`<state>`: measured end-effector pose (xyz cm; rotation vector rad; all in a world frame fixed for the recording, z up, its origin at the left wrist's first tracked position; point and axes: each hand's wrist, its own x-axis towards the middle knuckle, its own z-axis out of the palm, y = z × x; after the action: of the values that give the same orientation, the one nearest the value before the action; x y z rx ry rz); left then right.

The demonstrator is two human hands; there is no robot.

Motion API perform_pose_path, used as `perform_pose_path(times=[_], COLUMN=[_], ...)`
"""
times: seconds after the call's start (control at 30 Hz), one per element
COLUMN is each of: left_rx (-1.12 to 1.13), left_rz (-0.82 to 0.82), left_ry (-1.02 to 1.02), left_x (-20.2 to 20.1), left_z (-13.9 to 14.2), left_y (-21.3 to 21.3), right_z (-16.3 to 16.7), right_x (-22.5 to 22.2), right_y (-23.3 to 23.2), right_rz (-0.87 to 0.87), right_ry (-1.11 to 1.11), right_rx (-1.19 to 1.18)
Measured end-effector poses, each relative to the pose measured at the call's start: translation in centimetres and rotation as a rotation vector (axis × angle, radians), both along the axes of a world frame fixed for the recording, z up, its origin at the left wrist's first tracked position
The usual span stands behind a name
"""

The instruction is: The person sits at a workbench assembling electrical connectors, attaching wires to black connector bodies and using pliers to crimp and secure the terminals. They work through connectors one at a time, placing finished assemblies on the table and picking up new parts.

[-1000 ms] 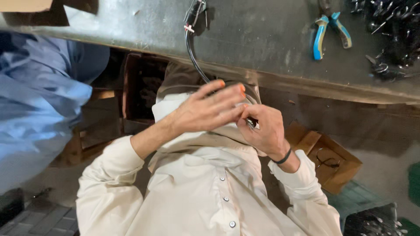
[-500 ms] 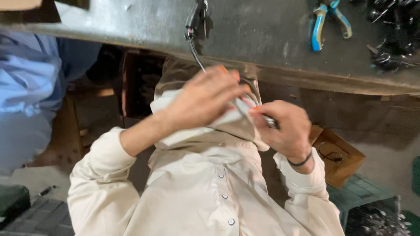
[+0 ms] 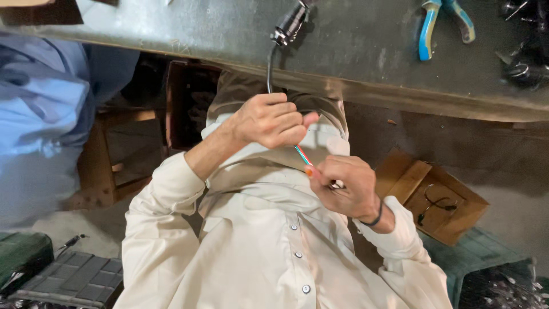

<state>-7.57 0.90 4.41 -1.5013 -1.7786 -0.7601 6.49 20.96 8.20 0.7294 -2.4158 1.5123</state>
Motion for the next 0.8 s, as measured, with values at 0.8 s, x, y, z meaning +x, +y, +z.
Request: perform_pose_path(times=[0.8], left_rx=[-0.117], left_rz=[0.292], left_ry=[-0.841], left_x=[3.1], left_z=[1.7], left_y=[-1.0], right_z=[-2.1], right_x=[-5.1], right_y=[1.6], right_rz=[-0.112], right_ry=[-0.425], right_rx=[-0.516])
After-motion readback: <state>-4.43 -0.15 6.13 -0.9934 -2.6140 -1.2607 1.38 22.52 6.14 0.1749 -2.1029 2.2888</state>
